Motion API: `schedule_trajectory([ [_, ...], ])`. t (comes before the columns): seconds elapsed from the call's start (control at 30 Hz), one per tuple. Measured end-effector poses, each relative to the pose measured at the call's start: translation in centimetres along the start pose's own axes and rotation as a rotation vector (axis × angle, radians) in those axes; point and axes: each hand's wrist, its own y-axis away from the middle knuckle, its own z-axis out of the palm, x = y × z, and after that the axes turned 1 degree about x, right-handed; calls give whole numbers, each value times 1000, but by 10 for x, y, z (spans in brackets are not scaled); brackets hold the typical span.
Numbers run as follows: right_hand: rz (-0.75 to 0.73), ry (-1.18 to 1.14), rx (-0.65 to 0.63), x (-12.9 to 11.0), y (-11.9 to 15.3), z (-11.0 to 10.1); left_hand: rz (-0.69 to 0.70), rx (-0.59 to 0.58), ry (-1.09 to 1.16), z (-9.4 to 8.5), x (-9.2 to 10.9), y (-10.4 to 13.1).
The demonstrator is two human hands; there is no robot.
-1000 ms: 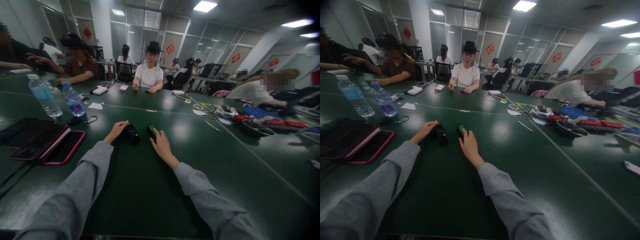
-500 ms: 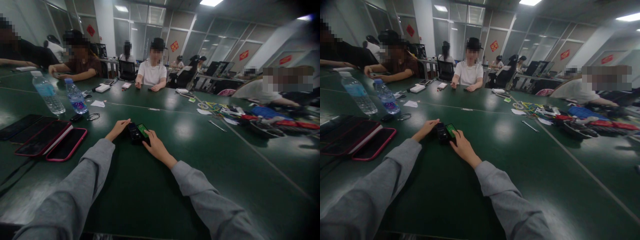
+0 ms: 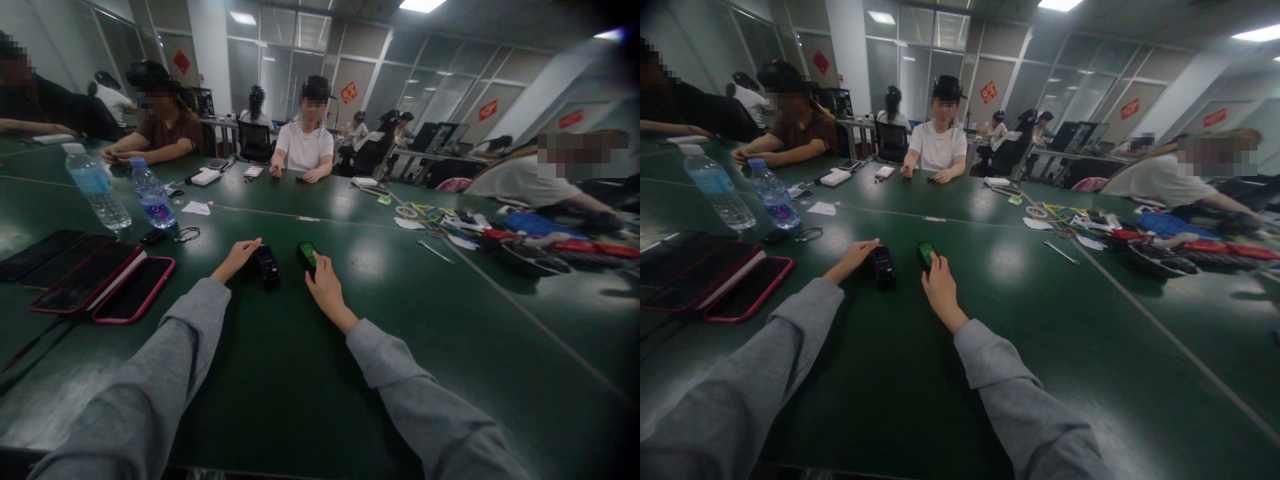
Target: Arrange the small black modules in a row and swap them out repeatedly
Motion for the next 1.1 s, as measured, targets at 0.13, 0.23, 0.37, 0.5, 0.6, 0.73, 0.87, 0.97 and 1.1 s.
schedule_trajectory([
  [0.13, -58, 17, 19, 2, 0, 2, -2, 9, -14, 0, -1, 0],
  [0.23, -87, 24, -2, -1, 1, 1, 1, 4, -16, 0, 0, 1],
  [0.37, -177, 109, -35, -9, 1, -2, 23, 9, -24, 0, 0, 0],
  [0.5, -312, 135, -83, -13, 1, -6, 28, 9, -24, 0, 0, -2],
  [0.6, -384, 82, -79, -15, 3, -9, 23, 10, -27, 0, 1, -1],
  [0.73, -432, 20, -80, -17, 6, -12, 19, 5, -31, 0, 3, 2],
  [0.87, -359, -43, -25, -14, 6, -11, 17, 0, -20, 0, 4, 2],
  [0.97, -245, -114, -7, -7, 4, -4, -1, 10, -24, 0, 4, 2],
  [1.1, -179, -195, -95, 0, 2, 4, 11, 3, -29, -1, 5, 4],
])
